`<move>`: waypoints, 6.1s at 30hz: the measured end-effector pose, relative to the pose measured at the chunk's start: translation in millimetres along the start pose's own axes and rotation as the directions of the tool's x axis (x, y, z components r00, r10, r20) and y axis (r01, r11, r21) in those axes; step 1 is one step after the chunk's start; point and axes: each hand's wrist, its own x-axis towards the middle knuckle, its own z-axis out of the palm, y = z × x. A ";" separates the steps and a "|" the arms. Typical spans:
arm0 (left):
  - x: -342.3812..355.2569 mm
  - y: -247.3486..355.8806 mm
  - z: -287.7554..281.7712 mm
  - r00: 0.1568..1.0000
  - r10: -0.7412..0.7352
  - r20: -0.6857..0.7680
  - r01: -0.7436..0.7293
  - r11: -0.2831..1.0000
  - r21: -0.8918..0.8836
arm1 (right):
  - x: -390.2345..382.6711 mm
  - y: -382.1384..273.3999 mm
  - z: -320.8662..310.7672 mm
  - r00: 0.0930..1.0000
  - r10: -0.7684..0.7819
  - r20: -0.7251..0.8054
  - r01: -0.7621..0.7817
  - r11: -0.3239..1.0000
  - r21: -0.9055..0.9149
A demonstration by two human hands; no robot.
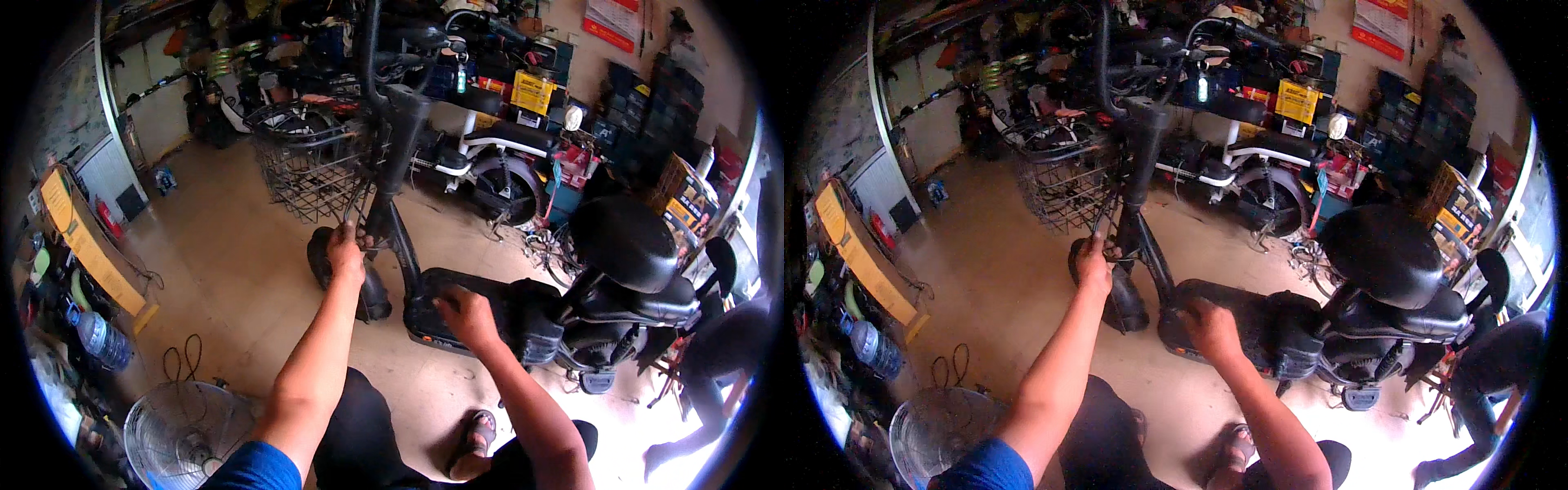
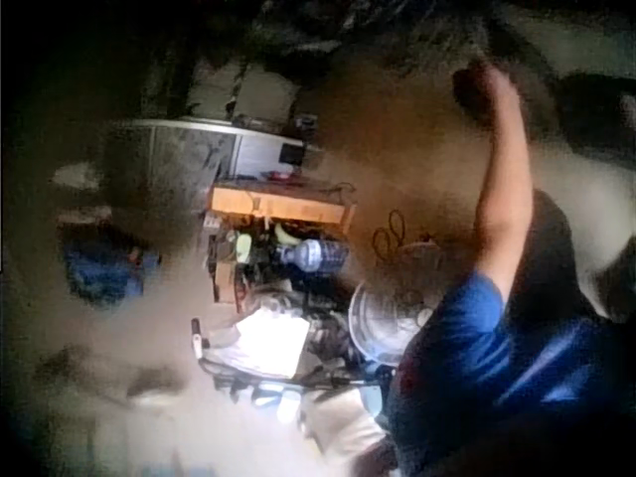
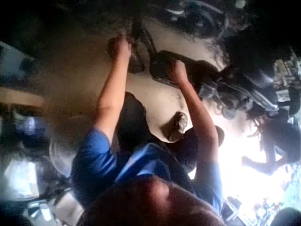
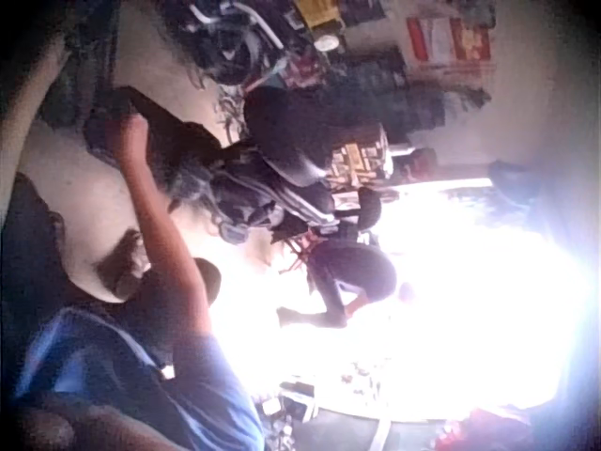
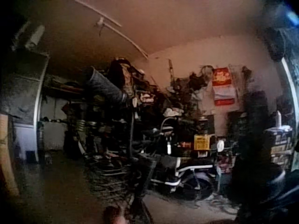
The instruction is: The person sits on the floor to work on the rear wheel and brake assembly of an electric scooter using pliers and a screwdriver. They then stand up to adjust the handlebars and front basket, and finally inspect the rear license plate.
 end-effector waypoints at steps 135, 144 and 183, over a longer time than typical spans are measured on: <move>-21.3 -149.4 0.6 0.937 -0.116 0.330 0.237 0.904 -0.356 | 180.0 35.1 69.1 0.945 -0.293 0.144 0.260 0.942 0.215; -28.6 -150.1 13.7 0.977 -0.055 0.207 0.128 0.925 -0.358 | 185.4 35.3 57.3 0.910 -0.325 0.258 0.272 0.937 0.219; -12.6 -141.0 4.6 0.903 -0.184 0.389 0.353 0.834 -0.424 | 197.5 32.9 55.2 0.912 -0.135 0.387 -0.060 0.890 0.452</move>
